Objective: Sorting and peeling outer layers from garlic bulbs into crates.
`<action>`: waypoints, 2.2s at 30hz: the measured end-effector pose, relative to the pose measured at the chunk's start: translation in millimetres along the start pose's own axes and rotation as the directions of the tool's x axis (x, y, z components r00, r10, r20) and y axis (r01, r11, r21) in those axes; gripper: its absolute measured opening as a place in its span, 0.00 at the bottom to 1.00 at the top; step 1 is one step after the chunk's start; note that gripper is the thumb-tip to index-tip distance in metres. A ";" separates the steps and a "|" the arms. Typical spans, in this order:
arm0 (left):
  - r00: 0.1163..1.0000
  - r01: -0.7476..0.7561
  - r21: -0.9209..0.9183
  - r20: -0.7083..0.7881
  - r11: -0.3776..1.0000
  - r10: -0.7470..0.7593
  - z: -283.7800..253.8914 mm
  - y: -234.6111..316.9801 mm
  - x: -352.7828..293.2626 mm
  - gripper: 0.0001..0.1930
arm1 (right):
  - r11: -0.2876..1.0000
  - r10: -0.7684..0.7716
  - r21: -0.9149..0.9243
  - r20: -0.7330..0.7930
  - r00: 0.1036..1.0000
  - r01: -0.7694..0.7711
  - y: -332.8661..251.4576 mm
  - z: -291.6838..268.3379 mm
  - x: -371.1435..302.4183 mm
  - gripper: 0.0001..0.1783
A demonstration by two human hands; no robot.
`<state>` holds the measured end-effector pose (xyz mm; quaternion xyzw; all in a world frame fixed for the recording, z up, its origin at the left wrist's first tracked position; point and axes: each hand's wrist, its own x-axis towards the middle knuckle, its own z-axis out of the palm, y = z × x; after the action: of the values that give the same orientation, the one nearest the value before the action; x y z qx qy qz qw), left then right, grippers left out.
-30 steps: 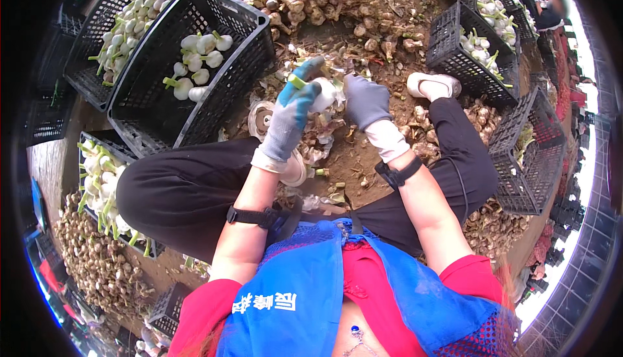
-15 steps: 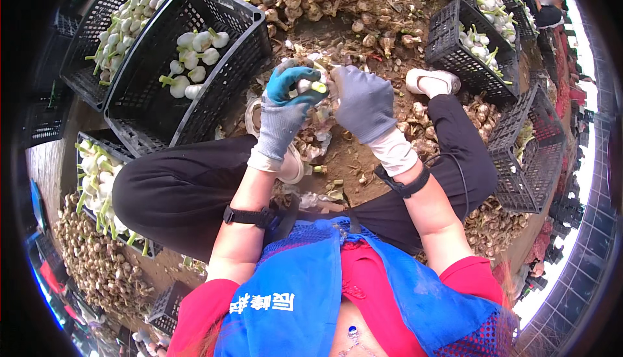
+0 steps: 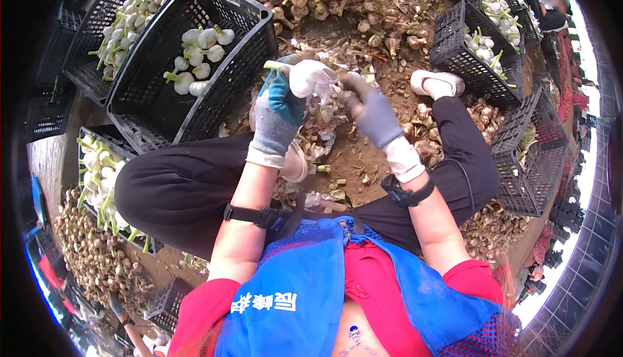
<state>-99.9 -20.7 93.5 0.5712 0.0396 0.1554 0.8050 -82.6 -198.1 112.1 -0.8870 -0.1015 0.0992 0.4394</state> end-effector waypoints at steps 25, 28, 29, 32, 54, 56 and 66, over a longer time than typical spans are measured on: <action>0.991 0.129 0.047 0.024 0.990 -0.131 -9.0 -18.3 -5.3 0.17 | 0.999 -0.049 0.021 0.114 0.992 0.047 -33.2 22.7 4.6 0.14; 0.976 -0.216 0.563 0.105 0.797 0.190 -18.7 -7.9 1.7 0.13 | 0.972 -0.181 -0.135 0.083 0.980 0.191 -22.1 25.7 12.2 0.09; 0.995 0.017 -0.004 -0.096 1.000 -0.017 -22.8 2.4 11.5 0.15 | 0.942 -0.074 -0.309 0.197 0.978 0.134 -10.2 25.2 16.6 0.09; 0.908 -0.069 -0.712 -0.336 0.699 -0.252 -23.4 53.4 38.9 0.21 | 0.874 0.156 -0.475 0.474 0.867 0.102 40.7 28.1 40.0 0.12; 0.849 0.529 -0.051 0.027 0.847 -0.528 -6.3 -21.9 9.2 0.26 | 0.999 0.014 -0.041 0.069 0.998 -0.011 100.7 -23.6 123.0 0.12; 0.886 0.463 -0.076 0.034 0.883 -0.462 1.3 -26.6 4.0 0.30 | 0.930 0.039 0.353 0.191 0.981 -0.106 62.8 -16.8 104.4 0.14; 0.999 0.018 0.349 0.035 0.937 -0.032 -15.9 -34.9 5.2 0.36 | 0.898 0.151 0.417 0.011 0.989 -0.141 -3.5 44.0 62.3 0.18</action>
<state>-91.7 -15.2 56.1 0.7070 0.0574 0.1240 0.6938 -34.8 -145.9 83.3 -0.7791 -0.0065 0.1414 0.6107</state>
